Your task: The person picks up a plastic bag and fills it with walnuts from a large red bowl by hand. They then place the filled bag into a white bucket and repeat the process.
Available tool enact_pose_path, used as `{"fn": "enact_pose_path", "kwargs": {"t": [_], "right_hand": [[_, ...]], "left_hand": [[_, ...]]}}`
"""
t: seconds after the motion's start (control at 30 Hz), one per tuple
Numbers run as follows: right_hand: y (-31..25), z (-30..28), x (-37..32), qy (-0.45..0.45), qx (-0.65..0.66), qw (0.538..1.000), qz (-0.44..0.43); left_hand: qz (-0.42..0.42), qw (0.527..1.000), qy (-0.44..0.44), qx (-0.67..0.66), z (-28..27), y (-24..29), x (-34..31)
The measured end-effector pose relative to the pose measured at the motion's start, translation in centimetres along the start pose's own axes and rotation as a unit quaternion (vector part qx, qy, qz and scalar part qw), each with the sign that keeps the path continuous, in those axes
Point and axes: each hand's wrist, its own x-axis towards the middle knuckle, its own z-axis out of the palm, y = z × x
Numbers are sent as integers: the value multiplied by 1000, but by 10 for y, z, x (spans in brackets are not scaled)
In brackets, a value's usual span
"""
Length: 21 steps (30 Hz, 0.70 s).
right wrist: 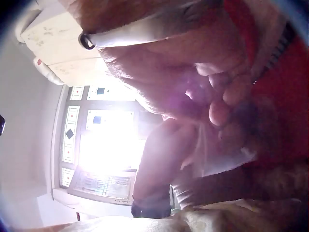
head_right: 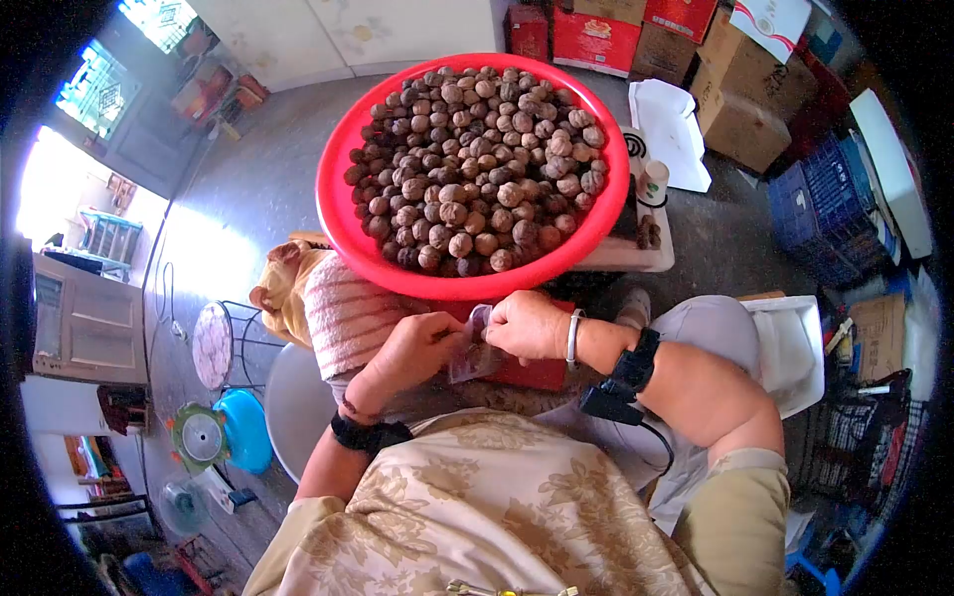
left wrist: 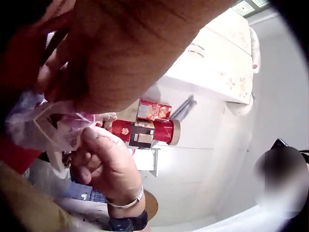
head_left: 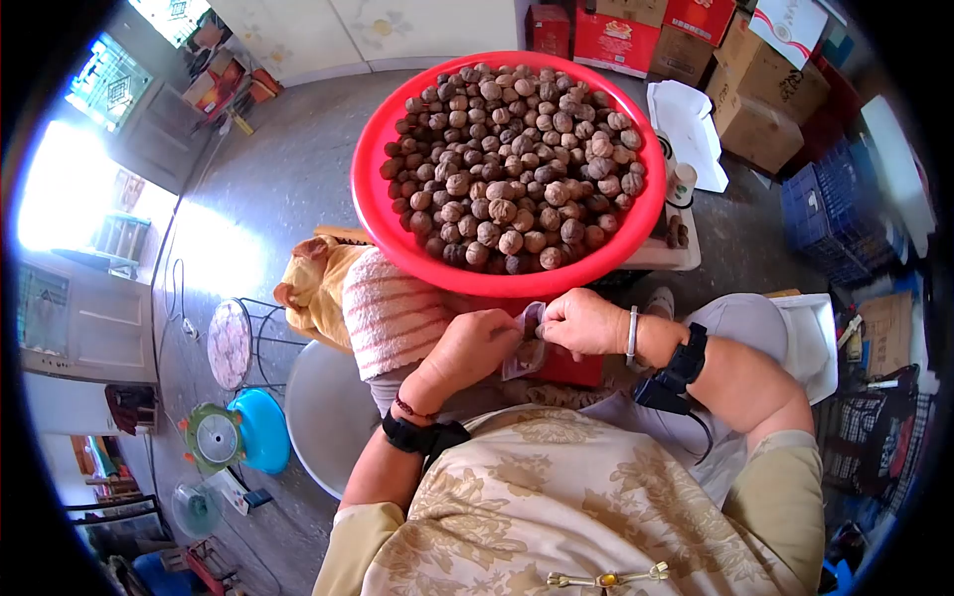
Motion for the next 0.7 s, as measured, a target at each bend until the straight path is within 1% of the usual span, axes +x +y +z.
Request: {"fn": "enact_pose_path", "kwargs": {"t": [0.03, 0.07, 0.1, 0.17, 0.2, 0.27, 0.3, 0.37, 0.43, 0.5, 0.57, 0.6, 0.67, 0.7], "right_hand": [[1, 2, 1, -1, -1, 1000, 0], [0, 4, 1, 2, 30, 1000, 0], [-1, 5, 1, 5, 61, 998, 0], [-2, 8, 3, 14, 57, 998, 0], [-2, 9, 4, 23, 55, 998, 1], [0, 9, 7, 29, 51, 998, 0], [0, 9, 8, 35, 47, 998, 1], [0, 8, 9, 33, 43, 999, 3], [1, 9, 10, 31, 40, 999, 7], [3, 11, 11, 33, 65, 997, 4], [0, 11, 10, 29, 76, 997, 7], [-1, 11, 9, 24, 87, 996, 9], [2, 12, 11, 17, 89, 996, 5], [5, 13, 13, 10, 92, 996, 1]], "left_hand": [[12, 1000, -23, -15, 3, -3, 1], [24, 998, -46, -30, 5, -2, 2], [24, 998, -45, -30, 6, 0, 2], [47, 997, -52, -21, 7, 7, 0], [46, 997, -50, -21, 6, 11, -1], [17, 998, -11, 58, 3, 16, 0], [17, 998, -10, 59, 3, 15, 0], [57, 993, 81, 67, 7, 6, 0], [70, 991, 90, 67, 10, -10, 1], [83, 989, 100, 67, 7, -7, 0], [-53, 996, 29, 68, 2, 0, -2], [-53, 996, 29, 68, 2, -4, -1], [-26, 1000, 9, -10, 6, -17, -1], [-26, 1000, 9, -10, 9, -21, 0]]}}
